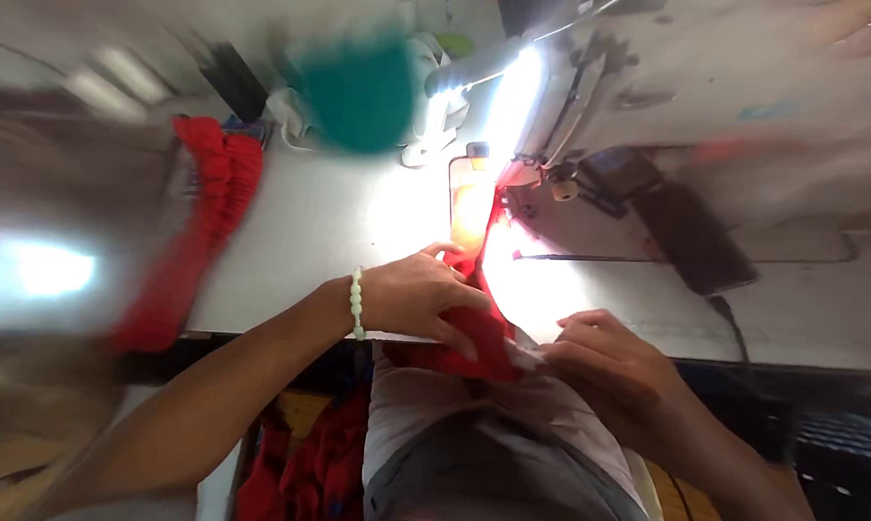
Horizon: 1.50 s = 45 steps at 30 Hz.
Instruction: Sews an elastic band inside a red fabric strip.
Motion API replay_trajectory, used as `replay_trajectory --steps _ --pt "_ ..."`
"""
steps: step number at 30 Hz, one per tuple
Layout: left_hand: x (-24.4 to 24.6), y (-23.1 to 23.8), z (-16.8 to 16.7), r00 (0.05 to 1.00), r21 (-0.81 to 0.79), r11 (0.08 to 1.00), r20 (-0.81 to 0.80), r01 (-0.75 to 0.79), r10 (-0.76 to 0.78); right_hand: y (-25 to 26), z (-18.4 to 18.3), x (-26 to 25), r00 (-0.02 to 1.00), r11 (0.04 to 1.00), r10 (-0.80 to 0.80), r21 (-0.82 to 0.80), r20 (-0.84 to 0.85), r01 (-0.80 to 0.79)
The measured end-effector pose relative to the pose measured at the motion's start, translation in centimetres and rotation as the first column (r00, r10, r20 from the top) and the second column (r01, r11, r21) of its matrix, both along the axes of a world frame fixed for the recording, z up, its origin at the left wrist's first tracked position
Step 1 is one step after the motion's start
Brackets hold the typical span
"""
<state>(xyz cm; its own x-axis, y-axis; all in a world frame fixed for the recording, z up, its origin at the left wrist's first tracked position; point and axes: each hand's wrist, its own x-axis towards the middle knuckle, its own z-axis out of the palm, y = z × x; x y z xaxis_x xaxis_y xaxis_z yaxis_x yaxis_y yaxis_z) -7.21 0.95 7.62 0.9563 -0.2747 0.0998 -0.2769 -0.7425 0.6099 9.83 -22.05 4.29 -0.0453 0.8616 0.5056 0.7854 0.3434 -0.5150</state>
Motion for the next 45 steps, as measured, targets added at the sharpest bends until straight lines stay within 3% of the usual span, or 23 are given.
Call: replay_trajectory --steps 5,9,12,15,20,24,28,32,36,38,41,43,45 --pt "-4.4 4.4 0.1 0.979 0.256 0.948 0.128 -0.189 0.161 -1.1 -1.9 6.2 0.975 0.987 -0.162 0.018 0.153 0.161" --pt "-7.6 8.0 0.6 0.93 0.303 0.88 0.076 -0.365 0.359 -3.3 -3.4 12.3 0.909 0.934 -0.349 0.002 0.227 0.358" --pt "-6.7 8.1 -0.6 0.914 0.303 0.863 0.097 -0.404 0.394 -4.1 -3.4 14.6 0.872 0.891 -0.424 -0.063 0.243 0.451" --pt "-3.5 5.3 -1.4 0.941 0.277 0.9 0.134 -0.338 0.312 -1.3 -2.7 12.0 0.915 0.919 -0.361 -0.095 0.181 0.382" --pt "1.2 1.0 -0.5 0.977 0.235 0.958 0.178 -0.161 0.121 5.9 0.0 1.3 0.991 0.992 -0.121 -0.038 0.062 0.124" --pt "1.7 1.5 -0.1 0.99 0.255 0.962 0.123 -0.102 0.072 7.3 -0.6 -1.1 0.993 0.988 -0.101 -0.109 0.06 0.107" --pt "0.0 5.4 -1.7 0.988 0.326 0.933 0.086 -0.152 0.131 4.1 -1.7 1.5 0.997 0.977 -0.051 -0.203 0.061 0.062" --pt "-2.2 9.5 -1.6 0.965 0.356 0.897 0.071 -0.261 0.253 0.1 -1.5 4.3 0.983 0.972 -0.15 -0.165 0.109 0.167" --pt "-0.4 6.4 -0.9 0.966 0.468 0.861 -0.05 -0.2 0.252 0.7 -0.4 0.9 0.992 0.994 -0.08 -0.062 0.098 0.086" --pt "-0.9 5.0 0.0 0.947 0.566 0.817 -0.193 -0.106 0.257 0.6 -0.8 -2.3 0.998 0.994 0.068 -0.088 -0.017 -0.069" --pt "-3.9 4.1 1.1 0.872 0.557 0.825 -0.354 -0.094 0.339 -0.5 -3.1 -6.6 0.953 0.95 0.265 -0.129 -0.149 -0.284" --pt "-4.7 3.4 2.2 0.781 0.572 0.807 -0.436 -0.143 0.447 -0.4 -4.6 -7.7 0.97 0.969 0.228 -0.074 -0.087 -0.235" --pt "-4.5 1.7 2.5 0.791 0.586 0.768 -0.327 -0.26 0.517 0.5 -4.9 -7.3 0.996 0.997 0.068 0.026 -0.057 -0.067"
